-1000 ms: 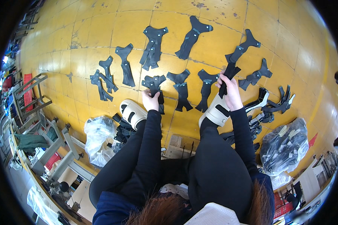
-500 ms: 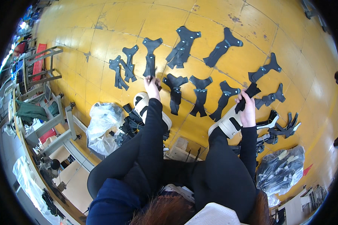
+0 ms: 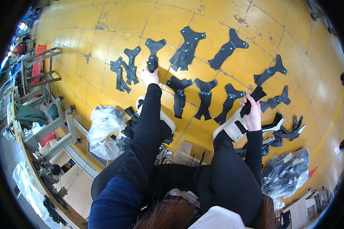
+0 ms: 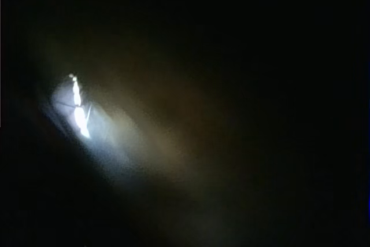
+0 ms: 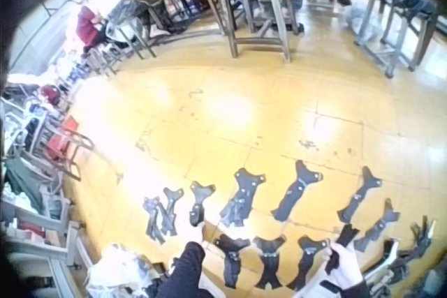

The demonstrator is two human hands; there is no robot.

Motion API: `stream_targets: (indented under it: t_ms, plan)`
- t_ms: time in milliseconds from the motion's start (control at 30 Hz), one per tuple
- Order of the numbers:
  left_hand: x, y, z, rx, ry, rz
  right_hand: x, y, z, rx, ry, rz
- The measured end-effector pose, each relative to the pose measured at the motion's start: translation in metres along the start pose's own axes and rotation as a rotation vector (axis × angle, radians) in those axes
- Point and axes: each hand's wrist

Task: The person sits on the floor and picks up black T-shaped parts, aligns them, and stacks them into neat piles. They repeatedly gather parts from the floor, fold or align them, and place them into growing stacks.

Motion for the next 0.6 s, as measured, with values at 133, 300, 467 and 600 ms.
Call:
stream_targets:
  t_ms: [133,300,467,600]
  plan:
    - [0.0,0.004,-0.008,-0.082,-0.013,0.071,0.0,-0.001,0.0,-0.002,0.003,-0.015]
    - [-0.005,0.009,-0.008,-0.21,0.004,0.11,0.0,0.0,0.001,-0.005,0.004,-0.014]
    - [-0.03,0.026,0.02,-0.703,0.007,0.171,0.0,-0.006,0.005,-0.02,-0.011,-0.033]
    - [-0.096,0.049,0.108,-1.062,0.032,-0.306,0.004,-0.014,0.013,-0.047,-0.043,-0.044]
Point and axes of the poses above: each hand's wrist, its own x-axis towards the middle knuckle, its own y-axis out of the back of the hand, z = x × y, and after that the axes turned 5 degrees about x, right-handed
